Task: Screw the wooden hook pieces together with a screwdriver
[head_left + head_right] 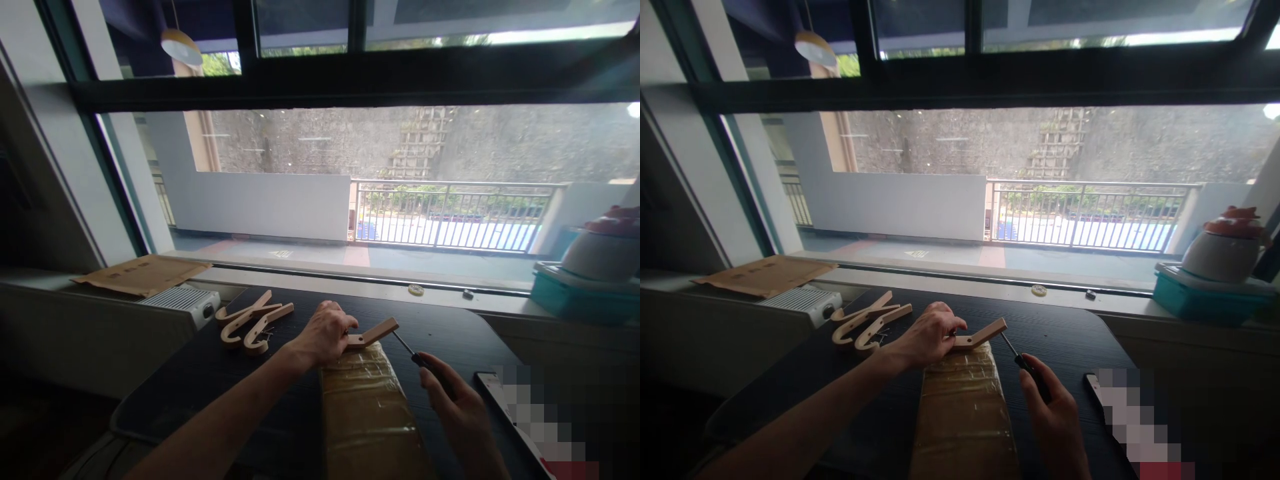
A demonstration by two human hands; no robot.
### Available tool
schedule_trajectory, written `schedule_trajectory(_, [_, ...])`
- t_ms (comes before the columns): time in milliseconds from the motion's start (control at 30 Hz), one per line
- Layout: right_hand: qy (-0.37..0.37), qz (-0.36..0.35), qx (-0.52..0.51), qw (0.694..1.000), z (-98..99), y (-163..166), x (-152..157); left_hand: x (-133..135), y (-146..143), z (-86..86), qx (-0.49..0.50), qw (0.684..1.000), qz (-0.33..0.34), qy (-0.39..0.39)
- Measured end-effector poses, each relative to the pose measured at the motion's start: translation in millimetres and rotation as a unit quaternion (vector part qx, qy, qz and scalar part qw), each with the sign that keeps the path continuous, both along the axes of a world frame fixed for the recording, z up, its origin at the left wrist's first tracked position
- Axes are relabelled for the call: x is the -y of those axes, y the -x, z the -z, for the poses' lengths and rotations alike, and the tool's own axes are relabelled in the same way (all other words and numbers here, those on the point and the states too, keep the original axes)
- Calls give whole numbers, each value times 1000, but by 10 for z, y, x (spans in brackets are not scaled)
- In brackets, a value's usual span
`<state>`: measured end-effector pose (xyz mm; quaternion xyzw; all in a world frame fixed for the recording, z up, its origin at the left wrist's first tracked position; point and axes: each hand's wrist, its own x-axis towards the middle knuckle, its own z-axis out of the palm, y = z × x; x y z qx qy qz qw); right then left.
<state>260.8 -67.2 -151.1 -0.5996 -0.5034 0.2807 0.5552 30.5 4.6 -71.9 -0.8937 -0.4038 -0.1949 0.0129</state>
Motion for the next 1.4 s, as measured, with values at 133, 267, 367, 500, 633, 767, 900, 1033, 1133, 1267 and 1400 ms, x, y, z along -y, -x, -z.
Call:
schedule_trajectory(133, [-36, 22, 43, 998, -261, -15, 97, -7, 1, 25, 13, 1000, -7, 4])
schedule_trajectory(267, [-48, -116, 88, 988, -459, 172, 42, -1, 1, 39, 20, 1000, -17, 15])
schedule_trajectory(367, [-74, -137, 86, 984, -534, 363, -73, 13, 3, 32, 19, 1000, -17, 7])
schedule_trajectory(500, [-95, -129, 100, 982, -565, 501, -207, 14, 6, 25, 16, 1000, -18, -10])
schedule_trajectory(633, [-102, -153, 118, 976, -540, 494, -294, 4, 7, 37, 16, 1000, -17, -18])
schedule_trajectory(767, [-110, -179, 131, 969, -516, 469, -351, 8, 9, 47, 16, 999, -22, -20])
schedule_trajectory(900, [-91, -191, 153, 965, -593, 456, -363, 18, 8, 37, 15, 999, -21, -18])
schedule_trajectory(1033, [-58, -206, 204, 955, -772, 447, -348, 19, 4, 12, 9, 1000, -22, -12])
schedule_trajectory(1133, [-52, -229, 231, 944, -886, 452, -347, 15, 2, -1, 8, 1000, -20, 4])
schedule_trajectory(1267, [-47, -234, 249, 938, -931, 460, -388, 5, 3, -10, 12, 999, -26, 33])
schedule_trajectory(1400, [-51, -245, 258, 933, -919, 441, -448, 10, 17, -46, 24, 995, -36, 89])
